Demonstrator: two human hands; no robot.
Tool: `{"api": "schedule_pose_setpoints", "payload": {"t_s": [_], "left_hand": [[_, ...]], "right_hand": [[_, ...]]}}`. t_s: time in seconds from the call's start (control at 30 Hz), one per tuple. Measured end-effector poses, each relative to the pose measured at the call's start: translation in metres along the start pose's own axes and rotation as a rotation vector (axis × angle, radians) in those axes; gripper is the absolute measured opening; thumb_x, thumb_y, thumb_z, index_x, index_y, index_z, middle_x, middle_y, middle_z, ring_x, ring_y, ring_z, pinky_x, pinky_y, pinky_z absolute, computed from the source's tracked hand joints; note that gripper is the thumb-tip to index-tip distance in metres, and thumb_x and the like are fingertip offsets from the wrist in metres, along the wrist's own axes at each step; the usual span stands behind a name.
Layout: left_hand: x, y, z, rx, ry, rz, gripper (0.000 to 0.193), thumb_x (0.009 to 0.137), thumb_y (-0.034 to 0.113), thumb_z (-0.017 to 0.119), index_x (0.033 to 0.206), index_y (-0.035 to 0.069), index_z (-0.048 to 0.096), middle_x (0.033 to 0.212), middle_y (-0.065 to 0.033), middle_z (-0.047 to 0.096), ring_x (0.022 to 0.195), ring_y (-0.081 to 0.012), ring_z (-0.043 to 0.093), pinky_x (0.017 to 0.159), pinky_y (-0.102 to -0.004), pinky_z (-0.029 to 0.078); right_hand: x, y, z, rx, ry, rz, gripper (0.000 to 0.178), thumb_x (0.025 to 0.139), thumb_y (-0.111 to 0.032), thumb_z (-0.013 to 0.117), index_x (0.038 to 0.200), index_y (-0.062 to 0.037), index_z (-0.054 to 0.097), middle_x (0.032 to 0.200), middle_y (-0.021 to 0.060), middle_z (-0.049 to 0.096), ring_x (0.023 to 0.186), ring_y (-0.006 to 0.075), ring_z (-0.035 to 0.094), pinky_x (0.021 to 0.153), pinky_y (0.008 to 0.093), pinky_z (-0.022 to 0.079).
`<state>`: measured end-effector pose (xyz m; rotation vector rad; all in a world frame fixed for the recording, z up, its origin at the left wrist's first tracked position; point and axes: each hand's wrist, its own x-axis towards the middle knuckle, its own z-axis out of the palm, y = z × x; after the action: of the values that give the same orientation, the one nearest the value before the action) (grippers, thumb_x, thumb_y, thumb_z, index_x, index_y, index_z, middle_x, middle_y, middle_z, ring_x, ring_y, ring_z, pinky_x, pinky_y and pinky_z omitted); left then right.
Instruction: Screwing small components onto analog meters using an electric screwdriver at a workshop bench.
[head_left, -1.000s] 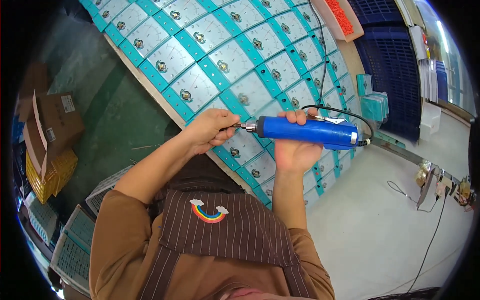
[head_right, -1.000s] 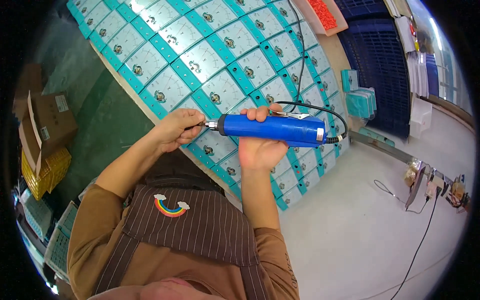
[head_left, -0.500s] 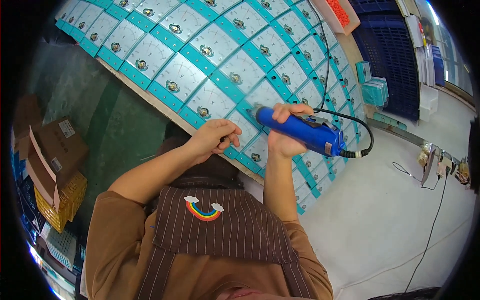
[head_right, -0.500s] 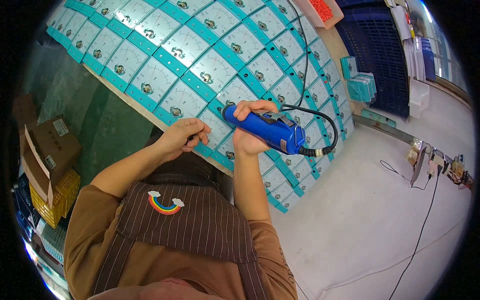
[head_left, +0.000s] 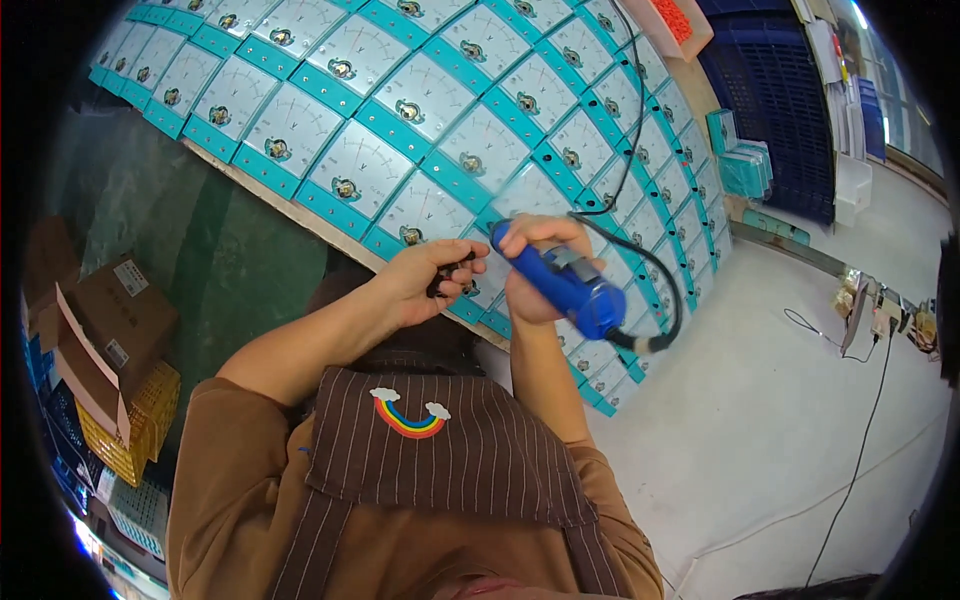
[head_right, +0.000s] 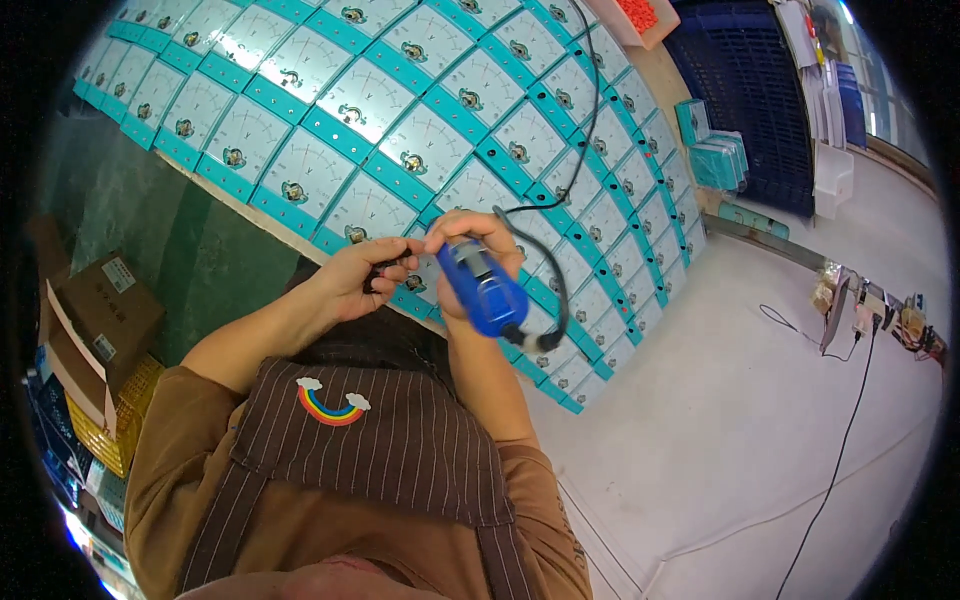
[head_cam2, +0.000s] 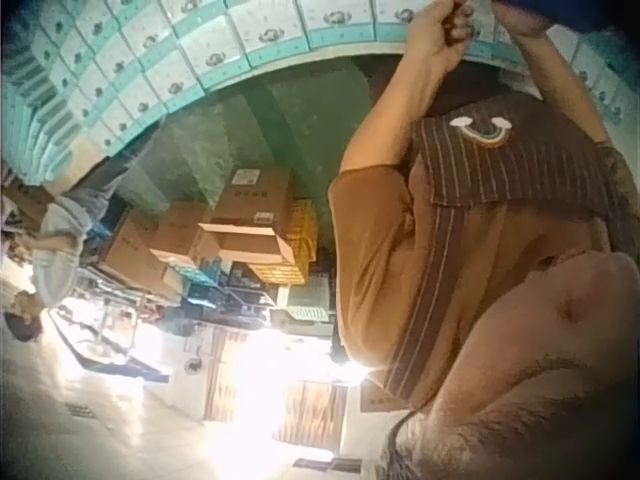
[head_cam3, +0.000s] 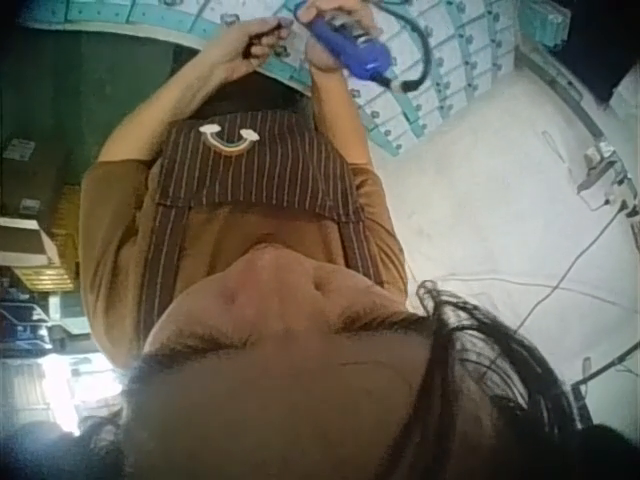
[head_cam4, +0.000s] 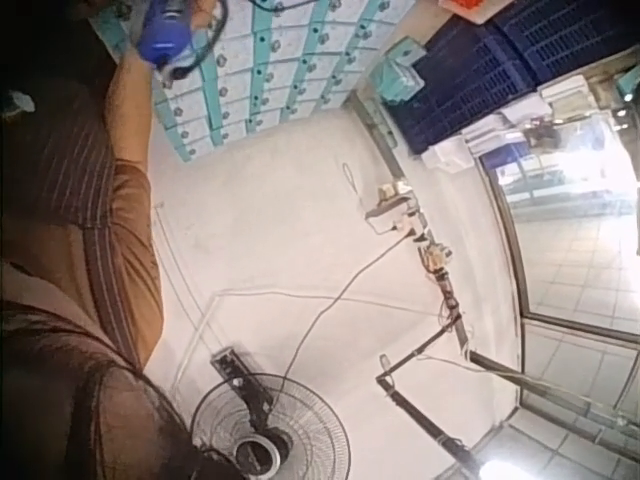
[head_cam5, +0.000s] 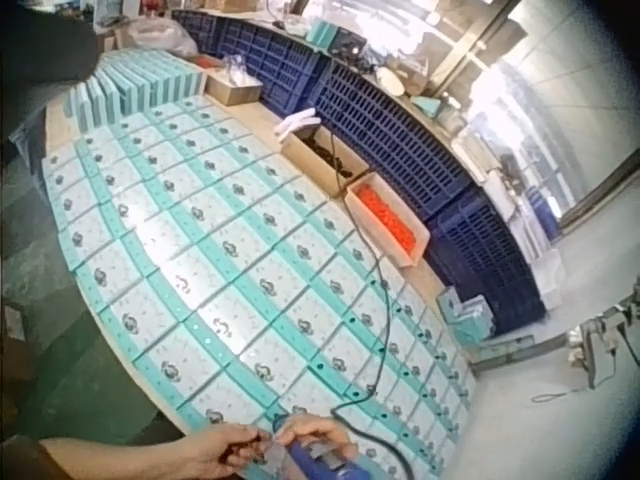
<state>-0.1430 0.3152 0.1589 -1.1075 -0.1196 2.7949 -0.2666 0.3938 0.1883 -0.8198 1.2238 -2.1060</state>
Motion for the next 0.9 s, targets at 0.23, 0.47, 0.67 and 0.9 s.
{"api": "schedule_pose_setpoints", "payload": {"t_s": [0.23,0.47,0.67,0.9], "left_hand": [[0.007,-0.006,0.004,0.070,-0.112,-0.004,0.016,0.091,0.014,0.049,0.097,0.000,0.054,0.082,-0.0054,0.054,0.055,-0.0041,0.039,0.038,-0.0160,0.027],[0.019,-0.006,0.018,0.483,-0.230,-0.019,0.017,0.090,0.015,0.052,0.095,-0.001,0.055,0.070,-0.0044,0.052,0.047,-0.0041,0.035,0.038,-0.0160,0.023],[0.029,-0.021,0.031,0.677,-0.114,0.071,0.020,0.092,0.017,0.047,0.100,-0.001,0.055,0.069,-0.0031,0.051,0.047,-0.0033,0.035,0.039,-0.0165,0.023],[0.027,-0.027,0.023,0.736,-0.047,0.123,0.020,0.092,0.017,0.048,0.100,0.002,0.058,0.066,0.0002,0.051,0.049,-0.0031,0.037,0.042,-0.0167,0.024]], "right_hand": [[0.010,-0.058,-0.037,0.515,0.380,0.015,0.050,0.084,-0.050,0.036,0.089,-0.0046,0.058,0.059,0.0074,0.051,0.059,0.0205,0.048,0.071,0.0361,0.038],[-0.024,-0.081,-0.041,0.495,0.176,0.050,0.037,0.087,-0.037,0.039,0.091,-0.0055,0.057,0.060,0.0040,0.046,0.062,0.0174,0.044,0.074,0.0365,0.036],[-0.034,-0.081,-0.068,0.224,0.360,-0.094,0.048,0.085,-0.047,0.036,0.090,-0.0042,0.057,0.063,0.0089,0.052,0.063,0.0220,0.050,0.072,0.0370,0.036],[-0.036,-0.053,-0.078,-0.042,0.384,-0.206,0.055,0.083,-0.055,0.036,0.088,-0.0018,0.050,0.063,0.0112,0.055,0.058,0.0219,0.053,0.065,0.0356,0.040]]}}
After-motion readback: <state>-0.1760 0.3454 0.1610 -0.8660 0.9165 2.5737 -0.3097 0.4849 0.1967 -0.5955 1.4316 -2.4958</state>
